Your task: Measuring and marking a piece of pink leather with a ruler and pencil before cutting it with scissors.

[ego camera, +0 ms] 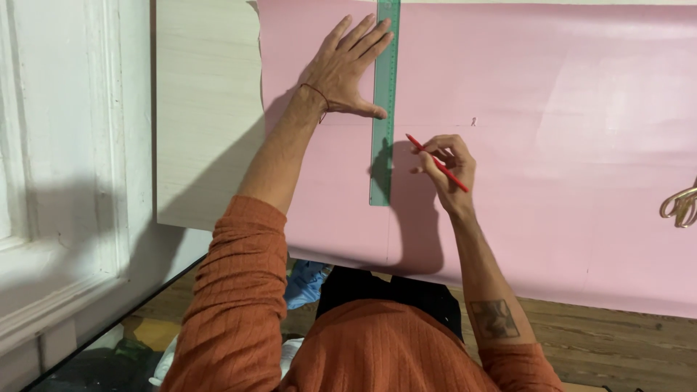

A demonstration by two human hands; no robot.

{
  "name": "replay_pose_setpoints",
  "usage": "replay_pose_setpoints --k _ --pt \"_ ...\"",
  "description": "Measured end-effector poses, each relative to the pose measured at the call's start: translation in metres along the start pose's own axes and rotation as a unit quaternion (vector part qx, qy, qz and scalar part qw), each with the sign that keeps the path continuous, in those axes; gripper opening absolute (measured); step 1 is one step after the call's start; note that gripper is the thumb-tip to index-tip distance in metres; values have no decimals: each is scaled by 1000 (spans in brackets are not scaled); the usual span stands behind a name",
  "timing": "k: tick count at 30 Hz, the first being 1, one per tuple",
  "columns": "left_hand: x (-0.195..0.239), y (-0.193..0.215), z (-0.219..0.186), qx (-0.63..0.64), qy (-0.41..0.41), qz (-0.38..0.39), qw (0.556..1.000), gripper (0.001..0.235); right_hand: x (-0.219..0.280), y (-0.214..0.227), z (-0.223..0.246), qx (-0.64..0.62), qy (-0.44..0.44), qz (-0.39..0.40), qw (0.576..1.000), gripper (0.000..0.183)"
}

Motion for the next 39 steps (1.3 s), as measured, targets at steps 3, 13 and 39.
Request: replay_pose_setpoints --k 3,13,39 --pt "-2 -4 2 19 15 11 1000 148 -10 -4 -22 28 5 16 999 11" --pt "-1 -1 0 11 12 1 1000 147 -15 -7 -28 139 -4 -29 990 17" --pt "0 7 5 47 -1 -8 999 141 -30 47 40 304 133 -75 940 14"
Point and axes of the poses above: each hand's wrist, its own x-axis away from the middle knuckle, its own y-axis out of the back of the hand, z = x × y, the point moved 10 cm from there along -x, towards the middle knuckle, and after that the axes turned 8 degrees about z, right-handed, at the moved point
